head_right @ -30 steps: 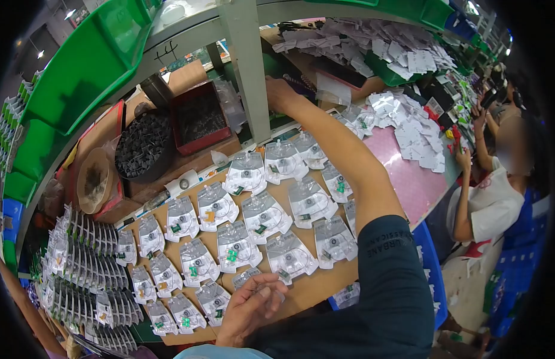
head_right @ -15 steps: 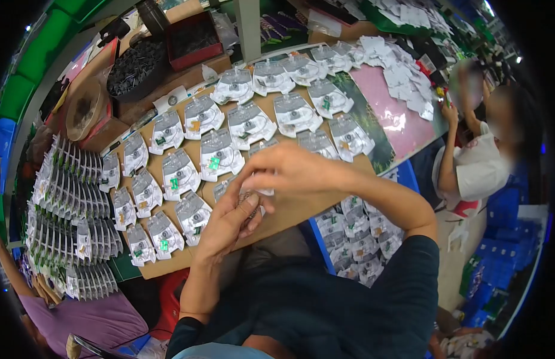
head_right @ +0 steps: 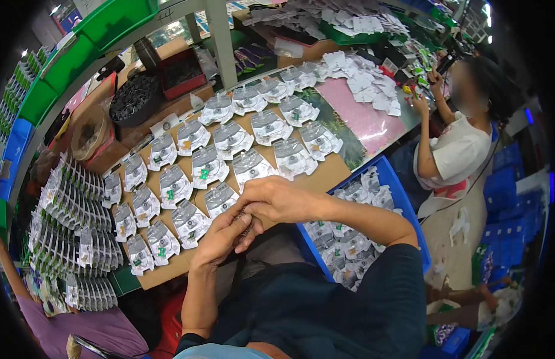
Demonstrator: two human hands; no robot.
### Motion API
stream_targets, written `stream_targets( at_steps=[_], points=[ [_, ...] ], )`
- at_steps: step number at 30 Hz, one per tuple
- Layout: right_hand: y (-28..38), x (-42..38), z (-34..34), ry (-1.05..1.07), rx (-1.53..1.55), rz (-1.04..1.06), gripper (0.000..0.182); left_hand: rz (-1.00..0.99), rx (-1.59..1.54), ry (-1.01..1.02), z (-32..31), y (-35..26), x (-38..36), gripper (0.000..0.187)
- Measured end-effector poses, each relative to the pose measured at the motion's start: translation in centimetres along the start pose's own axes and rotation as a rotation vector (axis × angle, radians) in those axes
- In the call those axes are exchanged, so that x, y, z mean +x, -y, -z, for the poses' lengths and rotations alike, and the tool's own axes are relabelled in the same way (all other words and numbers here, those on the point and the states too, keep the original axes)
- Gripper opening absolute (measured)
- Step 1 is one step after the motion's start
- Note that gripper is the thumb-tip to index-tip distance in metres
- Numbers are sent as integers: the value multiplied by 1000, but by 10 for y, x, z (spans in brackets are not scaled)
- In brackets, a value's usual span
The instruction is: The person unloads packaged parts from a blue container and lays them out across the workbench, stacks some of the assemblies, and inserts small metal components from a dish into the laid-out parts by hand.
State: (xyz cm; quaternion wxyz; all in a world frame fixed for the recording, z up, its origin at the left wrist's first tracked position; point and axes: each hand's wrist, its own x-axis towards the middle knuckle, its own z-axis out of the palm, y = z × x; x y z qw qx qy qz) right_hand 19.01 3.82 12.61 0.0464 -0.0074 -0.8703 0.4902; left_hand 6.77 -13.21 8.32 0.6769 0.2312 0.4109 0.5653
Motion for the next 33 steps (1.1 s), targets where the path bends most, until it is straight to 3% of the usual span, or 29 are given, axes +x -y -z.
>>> stream_targets(
  at_steps=[13, 17, 22, 28, 33],
  points=[
    [-13, -34, -1, -212, -43, -146, 16, 139, 248, 104, 10, 37, 38, 33],
    [-51, -20, 38, -511, -117, -154, 21, 120, 100, 44, 0, 21, 37, 34],
    [-101, 18, 76, -654, -279, -322, 17, 105, -194, 2, -4, 20, 37, 28],
    [-128, 36, 74, -512, -730, -299, 14, 72, -334, -26, 6, 24, 38, 22],
    [-135, 46, 73, -420, -795, -341, 12, 56, -337, -61, 9, 23, 39, 23]
  ],
)
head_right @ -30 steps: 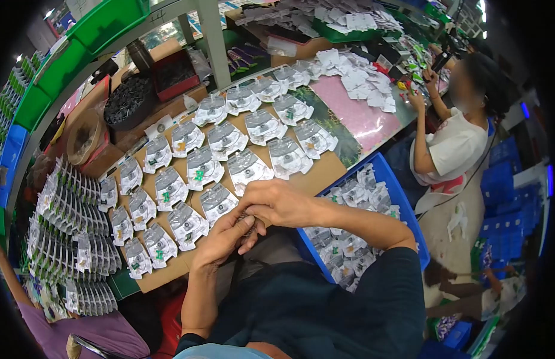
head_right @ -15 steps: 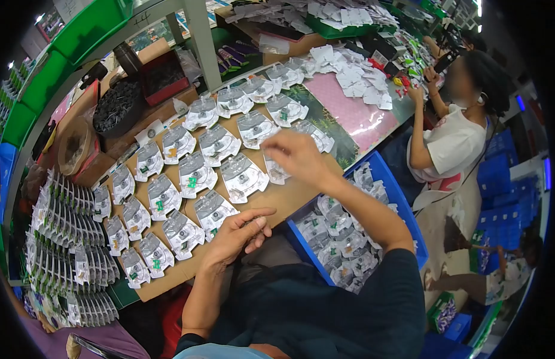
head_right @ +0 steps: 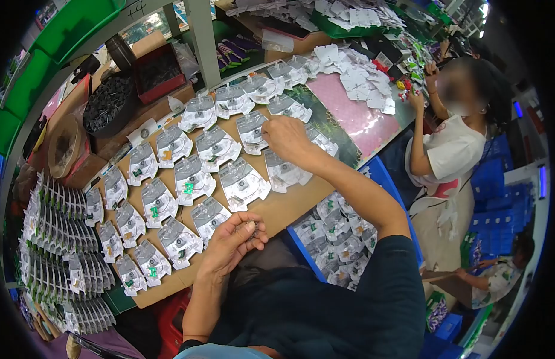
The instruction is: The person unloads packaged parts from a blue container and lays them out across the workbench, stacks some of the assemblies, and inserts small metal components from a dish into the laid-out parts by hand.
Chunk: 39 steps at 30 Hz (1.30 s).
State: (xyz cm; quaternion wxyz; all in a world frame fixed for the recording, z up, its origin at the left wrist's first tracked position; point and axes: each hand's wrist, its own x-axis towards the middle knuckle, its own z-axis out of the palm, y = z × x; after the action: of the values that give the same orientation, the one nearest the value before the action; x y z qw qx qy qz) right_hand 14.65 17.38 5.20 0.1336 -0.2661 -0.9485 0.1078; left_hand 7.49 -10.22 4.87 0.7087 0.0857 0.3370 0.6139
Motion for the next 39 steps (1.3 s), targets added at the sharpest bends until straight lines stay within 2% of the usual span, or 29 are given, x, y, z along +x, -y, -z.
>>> stream_targets(
  at_steps=[5, 10, 13, 17, 20, 23, 26, 32, 35, 39],
  points=[
    [0, 8, 0, 101, -34, 6, 16, -20, -29, 32, 5, -1, -2, 24],
    [3, 8, 11, 118, -21, -1, 20, -104, 104, -76, -2, 0, -5, 28],
    [12, -7, 24, -128, -38, 88, 24, -193, 194, -134, -5, 4, -10, 33],
    [62, -52, 57, 415, 428, -12, 33, -299, 346, -159, -10, 6, -15, 37],
    [94, -90, 57, 564, 536, 14, 33, -300, 470, -174, -13, 12, -16, 38],
    [104, -103, 60, 540, 683, -49, 36, -292, 572, -190, -16, 14, -19, 38],
    [106, -108, 60, 521, 790, -52, 32, -282, 597, -182, -15, 15, -21, 39],
    [104, -111, 59, 612, 804, -132, 25, -239, 500, -123, -12, 16, -21, 38],
    [101, -113, 50, 567, 899, -174, 24, -240, 420, -115, -9, 19, -18, 34],
    [100, -114, 49, 454, 843, -143, 15, -182, 369, -123, -10, 7, -22, 28]
  ],
)
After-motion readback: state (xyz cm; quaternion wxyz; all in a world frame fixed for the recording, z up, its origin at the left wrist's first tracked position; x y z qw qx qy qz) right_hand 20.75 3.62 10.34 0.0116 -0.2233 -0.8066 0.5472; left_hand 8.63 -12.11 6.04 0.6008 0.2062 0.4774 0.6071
